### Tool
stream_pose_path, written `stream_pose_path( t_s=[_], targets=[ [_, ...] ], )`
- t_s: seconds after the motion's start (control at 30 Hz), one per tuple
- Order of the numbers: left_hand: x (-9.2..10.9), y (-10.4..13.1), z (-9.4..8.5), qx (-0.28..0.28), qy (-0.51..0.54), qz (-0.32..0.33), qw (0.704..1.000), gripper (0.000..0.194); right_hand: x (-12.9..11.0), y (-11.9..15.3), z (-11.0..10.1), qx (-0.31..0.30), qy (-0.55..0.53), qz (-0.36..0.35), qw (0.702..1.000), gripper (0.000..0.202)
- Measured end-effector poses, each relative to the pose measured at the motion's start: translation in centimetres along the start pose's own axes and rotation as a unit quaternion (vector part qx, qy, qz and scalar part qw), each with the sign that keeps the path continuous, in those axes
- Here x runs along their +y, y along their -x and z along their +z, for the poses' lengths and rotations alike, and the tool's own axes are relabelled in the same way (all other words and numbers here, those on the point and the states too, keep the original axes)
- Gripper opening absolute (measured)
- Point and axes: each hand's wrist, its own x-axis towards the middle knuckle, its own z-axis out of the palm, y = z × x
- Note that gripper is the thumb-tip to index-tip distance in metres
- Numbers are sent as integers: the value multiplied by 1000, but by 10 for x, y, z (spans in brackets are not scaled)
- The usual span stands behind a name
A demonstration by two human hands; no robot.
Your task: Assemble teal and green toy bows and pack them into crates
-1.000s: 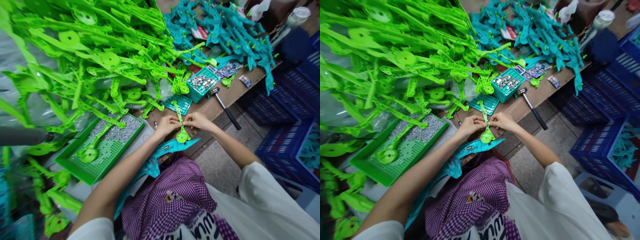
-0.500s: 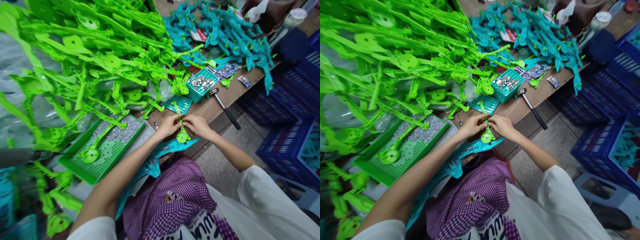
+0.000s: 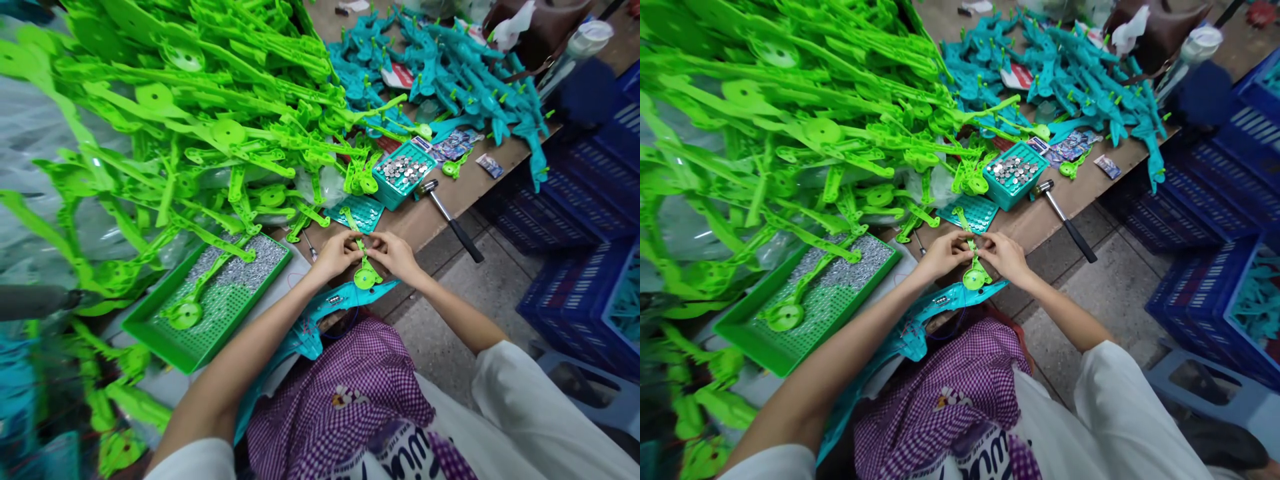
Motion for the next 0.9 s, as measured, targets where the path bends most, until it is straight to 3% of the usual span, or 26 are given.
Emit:
stream_pose_path(
  t_s=[0.23,0.6,0.77,0.9],
  targets=[
    [0,1,1,10,24,-2,1000,40,-6,-5,-3,-37,-44,34,998,25],
    [3,0,1,9,13,-6,1000,39,2,-6,0,-22,-95,-28,995,19],
    [6,-1,1,2,31,-8,999,38,3,-13,-1,-65,-103,24,992,19],
    [5,-2,1,-6,29,-7,1000,36,3,-7,-1,-27,-68,-23,997,14]
  ],
)
